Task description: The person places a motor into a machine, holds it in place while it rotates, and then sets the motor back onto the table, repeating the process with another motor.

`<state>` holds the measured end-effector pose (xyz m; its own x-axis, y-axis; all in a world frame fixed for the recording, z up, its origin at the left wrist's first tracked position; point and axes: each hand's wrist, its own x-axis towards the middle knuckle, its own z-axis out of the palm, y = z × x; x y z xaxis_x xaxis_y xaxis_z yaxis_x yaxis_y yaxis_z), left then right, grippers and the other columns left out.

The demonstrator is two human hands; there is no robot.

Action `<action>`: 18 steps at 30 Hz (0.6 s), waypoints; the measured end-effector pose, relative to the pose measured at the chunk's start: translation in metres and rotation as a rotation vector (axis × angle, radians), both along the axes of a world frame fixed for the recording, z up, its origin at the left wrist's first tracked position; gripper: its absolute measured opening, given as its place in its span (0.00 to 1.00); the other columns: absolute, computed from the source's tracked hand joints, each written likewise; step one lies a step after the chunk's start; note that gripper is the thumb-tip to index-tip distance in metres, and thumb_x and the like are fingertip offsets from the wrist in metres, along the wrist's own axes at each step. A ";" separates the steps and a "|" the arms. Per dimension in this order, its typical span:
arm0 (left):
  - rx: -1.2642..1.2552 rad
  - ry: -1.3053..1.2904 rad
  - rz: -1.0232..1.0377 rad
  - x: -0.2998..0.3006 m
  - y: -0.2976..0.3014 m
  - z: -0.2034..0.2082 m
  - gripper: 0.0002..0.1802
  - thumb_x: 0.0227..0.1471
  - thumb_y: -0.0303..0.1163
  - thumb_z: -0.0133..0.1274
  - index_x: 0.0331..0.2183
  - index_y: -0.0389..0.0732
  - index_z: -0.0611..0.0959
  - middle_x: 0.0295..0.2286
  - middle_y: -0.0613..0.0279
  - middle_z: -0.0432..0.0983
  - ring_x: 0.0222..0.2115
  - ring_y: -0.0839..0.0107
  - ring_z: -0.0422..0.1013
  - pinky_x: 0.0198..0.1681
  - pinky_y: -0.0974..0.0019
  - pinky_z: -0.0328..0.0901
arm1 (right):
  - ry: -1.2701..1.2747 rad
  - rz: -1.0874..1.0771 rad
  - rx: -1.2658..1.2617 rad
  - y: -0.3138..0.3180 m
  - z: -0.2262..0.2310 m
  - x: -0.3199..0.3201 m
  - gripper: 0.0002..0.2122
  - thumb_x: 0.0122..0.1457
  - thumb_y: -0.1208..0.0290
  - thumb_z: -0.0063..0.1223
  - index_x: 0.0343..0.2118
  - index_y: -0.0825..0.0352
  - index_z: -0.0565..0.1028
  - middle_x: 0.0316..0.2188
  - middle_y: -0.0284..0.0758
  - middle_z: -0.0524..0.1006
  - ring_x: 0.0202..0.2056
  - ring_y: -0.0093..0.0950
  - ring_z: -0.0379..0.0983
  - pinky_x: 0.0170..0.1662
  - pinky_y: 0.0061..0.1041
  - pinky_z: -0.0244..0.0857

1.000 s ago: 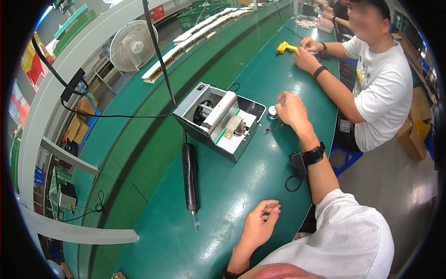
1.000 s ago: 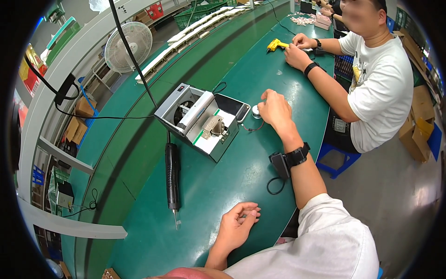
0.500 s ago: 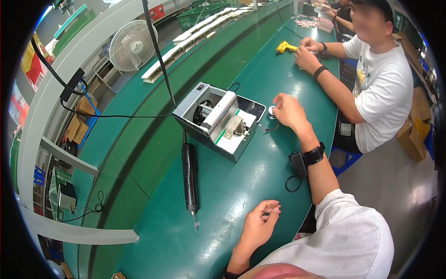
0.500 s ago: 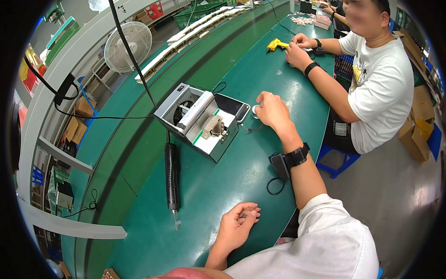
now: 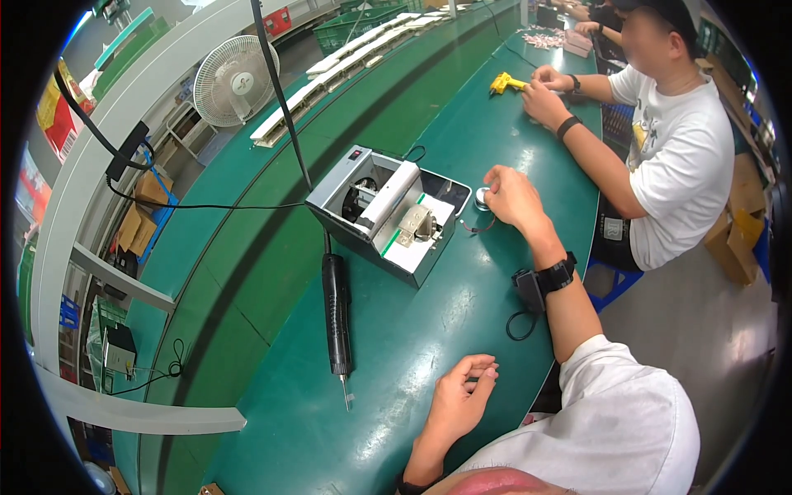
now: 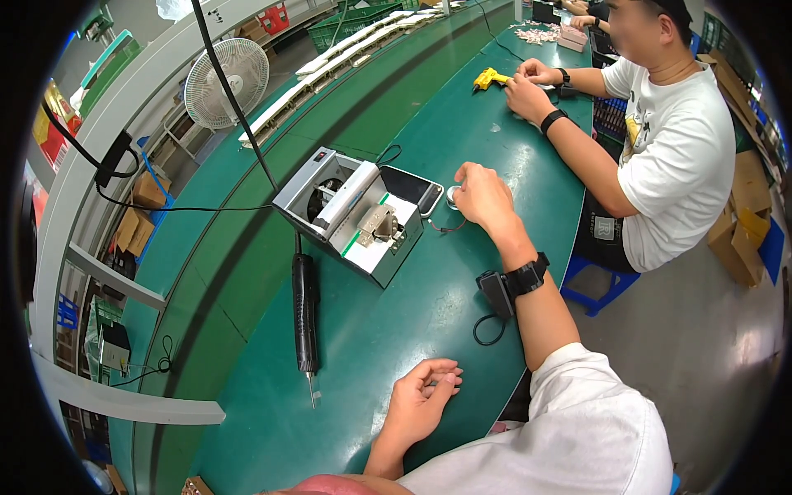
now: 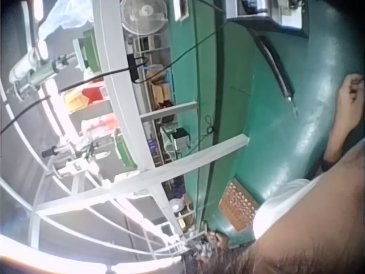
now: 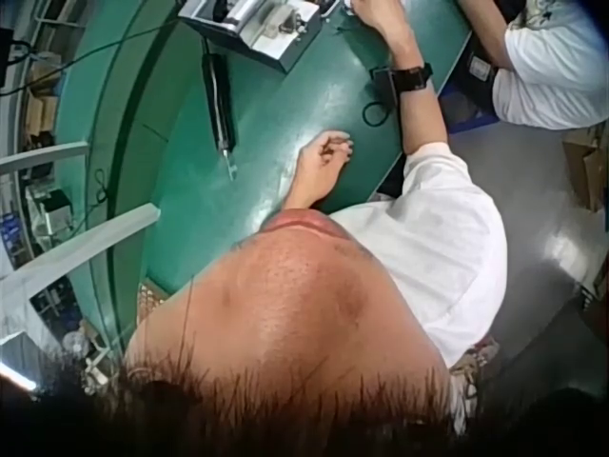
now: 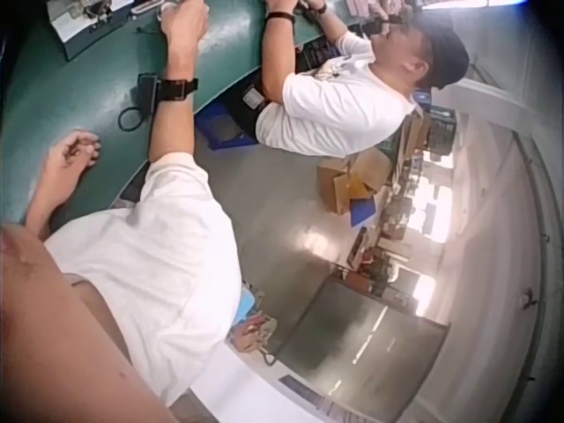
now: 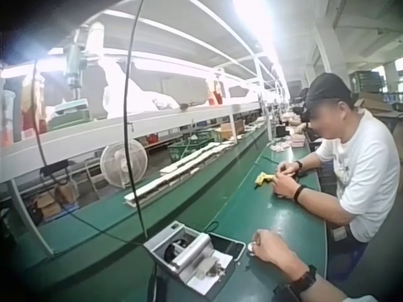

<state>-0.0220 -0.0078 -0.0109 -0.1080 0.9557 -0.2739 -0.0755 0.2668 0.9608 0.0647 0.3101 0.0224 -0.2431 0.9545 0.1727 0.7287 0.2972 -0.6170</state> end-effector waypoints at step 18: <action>0.002 0.014 -0.005 -0.001 0.000 0.000 0.13 0.64 0.25 0.53 0.48 0.29 0.79 0.42 0.52 0.80 0.42 0.70 0.78 0.46 0.68 0.75 | 0.001 -0.052 -0.018 0.004 -0.001 -0.002 0.14 0.53 0.68 0.60 0.40 0.71 0.79 0.33 0.43 0.83 0.39 0.42 0.81 0.45 0.39 0.74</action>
<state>-0.0232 -0.0073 -0.0105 -0.1070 0.9568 -0.2703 -0.0608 0.2650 0.9623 0.0630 0.3138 0.0218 -0.1925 0.9689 0.1554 0.7425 0.2474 -0.6225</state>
